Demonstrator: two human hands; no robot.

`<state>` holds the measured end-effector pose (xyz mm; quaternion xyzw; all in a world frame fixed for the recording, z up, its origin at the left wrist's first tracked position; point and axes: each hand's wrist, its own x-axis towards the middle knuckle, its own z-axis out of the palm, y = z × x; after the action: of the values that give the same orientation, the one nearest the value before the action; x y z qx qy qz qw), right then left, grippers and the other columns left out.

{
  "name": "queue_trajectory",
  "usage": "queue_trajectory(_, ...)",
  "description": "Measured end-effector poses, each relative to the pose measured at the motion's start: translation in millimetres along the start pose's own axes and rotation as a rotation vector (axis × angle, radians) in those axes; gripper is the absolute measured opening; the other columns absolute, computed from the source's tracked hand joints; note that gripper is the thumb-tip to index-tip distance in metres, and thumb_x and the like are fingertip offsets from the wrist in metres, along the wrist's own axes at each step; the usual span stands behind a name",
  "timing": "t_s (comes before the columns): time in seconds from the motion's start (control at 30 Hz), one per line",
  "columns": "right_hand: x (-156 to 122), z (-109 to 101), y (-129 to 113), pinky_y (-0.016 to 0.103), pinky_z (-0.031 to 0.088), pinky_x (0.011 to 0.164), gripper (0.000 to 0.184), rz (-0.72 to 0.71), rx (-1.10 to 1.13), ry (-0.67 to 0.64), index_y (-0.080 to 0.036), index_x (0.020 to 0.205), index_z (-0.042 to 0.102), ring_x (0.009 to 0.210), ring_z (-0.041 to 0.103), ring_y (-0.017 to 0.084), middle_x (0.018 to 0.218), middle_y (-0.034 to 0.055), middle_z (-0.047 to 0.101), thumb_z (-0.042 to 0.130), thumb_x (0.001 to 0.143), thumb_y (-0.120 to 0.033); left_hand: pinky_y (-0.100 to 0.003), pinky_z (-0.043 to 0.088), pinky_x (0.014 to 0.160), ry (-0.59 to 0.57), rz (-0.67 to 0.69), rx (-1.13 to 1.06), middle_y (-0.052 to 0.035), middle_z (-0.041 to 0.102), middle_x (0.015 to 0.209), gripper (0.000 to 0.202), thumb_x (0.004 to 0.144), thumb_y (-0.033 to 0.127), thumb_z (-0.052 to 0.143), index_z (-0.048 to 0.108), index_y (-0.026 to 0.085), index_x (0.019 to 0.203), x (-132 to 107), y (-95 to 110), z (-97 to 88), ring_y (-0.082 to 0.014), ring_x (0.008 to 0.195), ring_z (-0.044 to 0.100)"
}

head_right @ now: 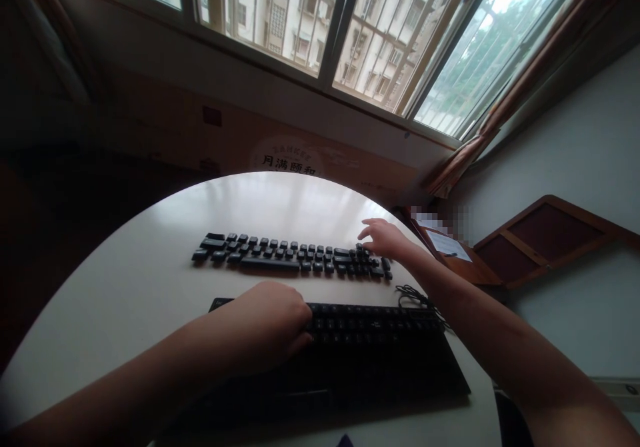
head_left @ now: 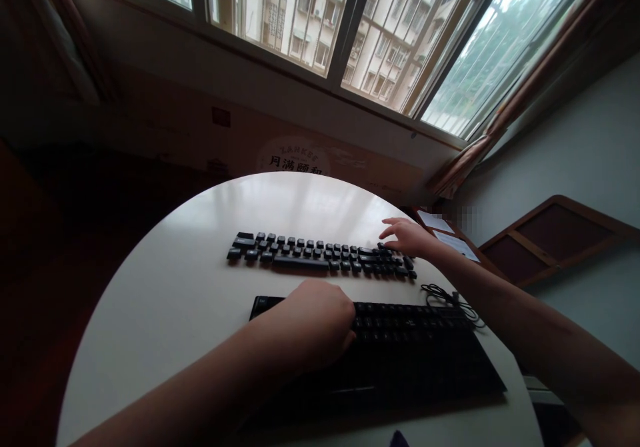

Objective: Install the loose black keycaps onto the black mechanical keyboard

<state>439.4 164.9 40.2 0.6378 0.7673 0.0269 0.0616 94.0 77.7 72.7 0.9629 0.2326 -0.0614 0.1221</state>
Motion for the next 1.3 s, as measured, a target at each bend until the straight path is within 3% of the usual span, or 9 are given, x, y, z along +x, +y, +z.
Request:
queue_trajectory(0.33,9,3,-11,0.052,0.039,0.111,0.016,0.0,0.006,-0.027,-0.017,0.11,0.071,0.131,0.047,0.029,0.14,0.0103,0.054,0.072,0.097,-0.027,-0.031,0.045,0.057,0.008,-0.009,-0.02,-0.0087,0.071,0.075,0.026,0.09,0.034,0.061,0.075,0.015,0.079,0,0,-0.1,-0.0222,0.064,0.065)
queue_trajectory(0.6,-1,-17,-20,0.046,0.039,0.112,0.012,-0.001,0.014,0.138,-0.022,0.102,0.078,0.13,0.05,0.03,0.138,0.0085,0.057,0.073,0.091,-0.019,-0.03,0.047,0.058,0.042,0.014,-0.004,-0.0099,0.072,0.076,0.024,0.089,0.033,0.062,0.075,0.015,0.08,2,-2,2.9,-0.0223,0.065,0.066)
queue_trajectory(0.77,-39,-47,-24,0.047,0.039,0.113,0.015,-0.04,0.023,0.206,-0.027,0.1,0.079,0.131,0.049,0.031,0.14,0.005,0.056,0.073,0.089,-0.019,-0.03,0.047,0.058,0.063,0.025,-0.005,-0.009,0.072,0.078,0.025,0.089,0.035,0.061,0.075,0.016,0.08,4,-6,8.2,-0.0232,0.068,0.067)
queue_trajectory(0.97,-117,-70,-44,0.042,0.047,0.106,0.016,-0.111,0.055,0.159,-0.027,0.102,0.079,0.119,0.059,0.03,0.131,0.0029,0.063,0.071,0.089,-0.021,-0.031,0.046,0.062,0.079,0.029,0.008,-0.0092,0.073,0.08,0.025,0.09,0.034,0.06,0.074,0.017,0.08,4,-6,7.0,-0.0231,0.071,0.068)
queue_trajectory(1.13,-177,-56,-58,0.04,0.049,0.104,0.02,-0.161,0.127,0.098,-0.027,0.099,0.078,0.119,0.06,0.028,0.129,0.0025,0.064,0.068,0.087,-0.014,-0.03,0.045,0.061,0.058,0.02,0.011,-0.0091,0.073,0.082,0.024,0.091,0.033,0.059,0.074,0.017,0.082,4,-3,4.4,-0.0222,0.072,0.067)
queue_trajectory(1.3,-204,-31,-63,0.042,0.051,0.102,0.022,-0.105,0.158,0.096,-0.025,0.102,0.076,0.117,0.062,0.029,0.127,0.0048,0.066,0.069,0.086,-0.01,-0.03,0.044,0.062,0.079,0.035,0.035,-0.0081,0.072,0.081,0.025,0.091,0.034,0.058,0.073,0.018,0.081,6,-5,7.8,-0.0221,0.072,0.066)
